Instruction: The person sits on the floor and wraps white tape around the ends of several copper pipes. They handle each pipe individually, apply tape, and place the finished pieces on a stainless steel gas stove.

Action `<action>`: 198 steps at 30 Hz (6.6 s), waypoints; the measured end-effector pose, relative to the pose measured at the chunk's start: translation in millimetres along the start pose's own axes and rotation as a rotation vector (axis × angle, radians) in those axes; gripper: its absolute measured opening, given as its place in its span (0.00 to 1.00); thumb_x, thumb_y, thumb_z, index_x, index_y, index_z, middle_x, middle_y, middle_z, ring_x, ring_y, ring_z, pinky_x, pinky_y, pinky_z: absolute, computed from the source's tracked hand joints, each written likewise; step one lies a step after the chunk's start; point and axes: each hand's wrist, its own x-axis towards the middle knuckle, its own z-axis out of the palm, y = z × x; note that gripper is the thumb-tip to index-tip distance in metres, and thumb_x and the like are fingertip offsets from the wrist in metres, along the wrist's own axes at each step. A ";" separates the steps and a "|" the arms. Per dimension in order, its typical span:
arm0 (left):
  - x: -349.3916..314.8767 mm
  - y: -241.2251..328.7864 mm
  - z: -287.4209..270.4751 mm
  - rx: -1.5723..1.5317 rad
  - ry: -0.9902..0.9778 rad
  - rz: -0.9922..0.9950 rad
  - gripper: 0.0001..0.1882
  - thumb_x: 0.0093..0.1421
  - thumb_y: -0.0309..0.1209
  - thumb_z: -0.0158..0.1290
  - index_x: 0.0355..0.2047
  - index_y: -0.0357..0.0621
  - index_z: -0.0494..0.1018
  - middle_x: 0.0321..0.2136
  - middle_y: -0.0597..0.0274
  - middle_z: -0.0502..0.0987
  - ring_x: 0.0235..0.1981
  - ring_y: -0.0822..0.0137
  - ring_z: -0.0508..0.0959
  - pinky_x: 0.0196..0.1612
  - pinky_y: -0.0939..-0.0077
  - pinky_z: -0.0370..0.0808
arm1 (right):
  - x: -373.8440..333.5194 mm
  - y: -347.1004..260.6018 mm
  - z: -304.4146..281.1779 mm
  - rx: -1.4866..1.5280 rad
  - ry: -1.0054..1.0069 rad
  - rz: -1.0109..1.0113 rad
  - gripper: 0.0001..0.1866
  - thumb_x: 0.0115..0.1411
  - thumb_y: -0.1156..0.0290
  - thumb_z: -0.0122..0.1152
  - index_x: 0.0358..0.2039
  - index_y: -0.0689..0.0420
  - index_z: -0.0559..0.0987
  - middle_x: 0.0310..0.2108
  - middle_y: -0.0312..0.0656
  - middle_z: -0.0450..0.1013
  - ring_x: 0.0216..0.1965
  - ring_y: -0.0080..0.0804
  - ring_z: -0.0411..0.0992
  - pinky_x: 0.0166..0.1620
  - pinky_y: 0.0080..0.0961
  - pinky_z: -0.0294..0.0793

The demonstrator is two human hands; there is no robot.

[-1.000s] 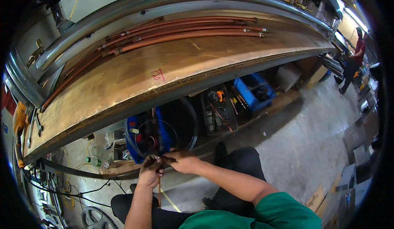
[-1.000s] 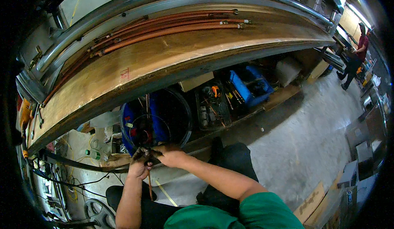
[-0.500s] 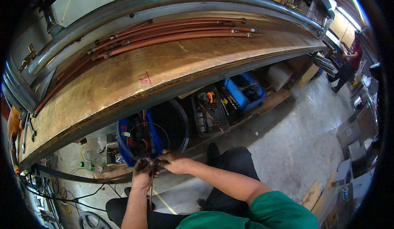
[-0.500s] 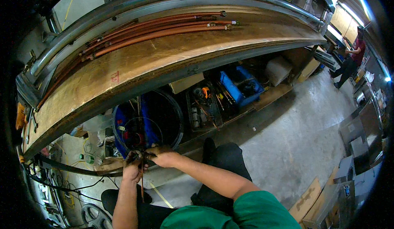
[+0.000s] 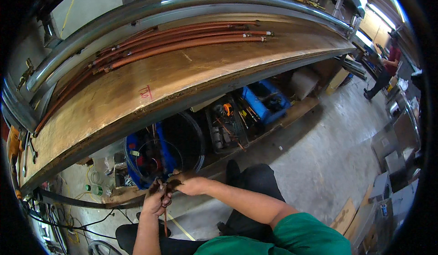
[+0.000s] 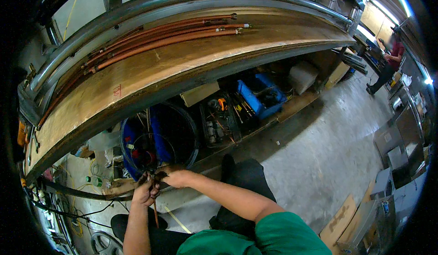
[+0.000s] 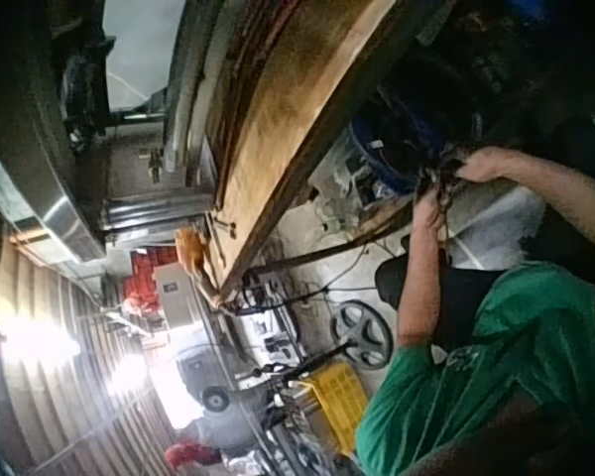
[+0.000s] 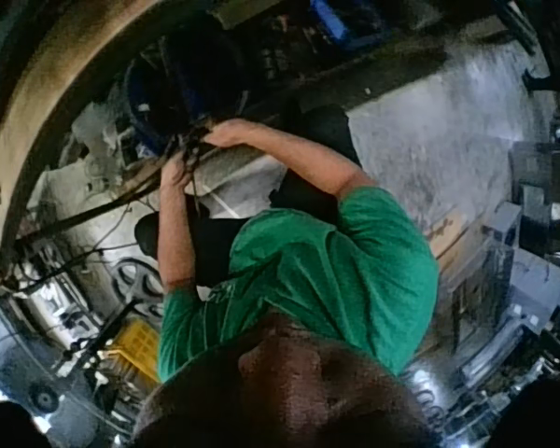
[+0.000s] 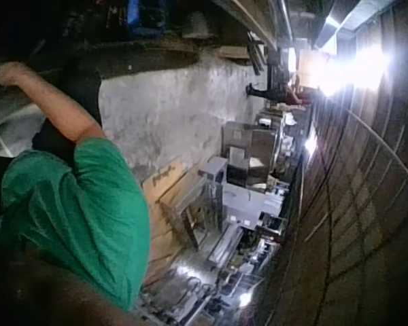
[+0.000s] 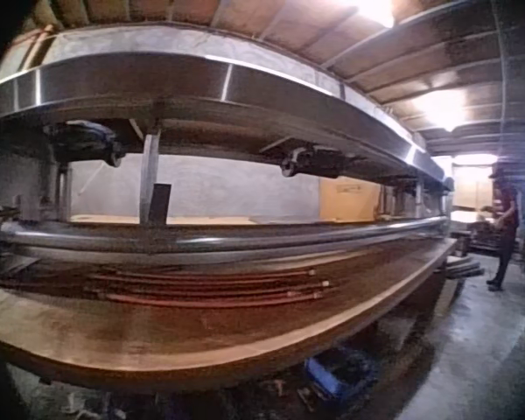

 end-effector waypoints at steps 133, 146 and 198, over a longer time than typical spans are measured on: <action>-93.1 -15.1 102.2 0.316 -0.076 0.280 0.20 0.67 0.49 0.48 0.45 0.44 0.72 0.26 0.70 0.70 0.21 0.79 0.68 0.24 0.85 0.64 | -69.9 -73.2 -58.1 0.548 -0.007 -0.419 0.20 0.53 0.62 0.71 0.45 0.56 0.83 0.43 0.41 0.68 0.47 0.32 0.67 0.53 0.30 0.67; -105.7 -15.9 105.7 0.338 -0.041 0.462 0.19 0.67 0.46 0.49 0.37 0.38 0.72 0.18 0.76 0.63 0.19 0.82 0.58 0.23 0.84 0.54 | -72.9 -83.1 -47.3 0.707 -0.074 -0.383 0.18 0.54 0.66 0.71 0.44 0.57 0.83 0.44 0.41 0.68 0.48 0.32 0.66 0.53 0.29 0.64; -158.2 11.4 70.4 1.377 0.334 0.380 0.29 0.63 0.37 0.52 0.63 0.49 0.60 0.25 0.47 0.79 0.27 0.43 0.79 0.30 0.56 0.75 | -62.0 -84.2 -5.7 0.370 -0.051 -0.279 0.15 0.54 0.64 0.71 0.40 0.57 0.83 0.39 0.41 0.72 0.42 0.33 0.71 0.48 0.29 0.70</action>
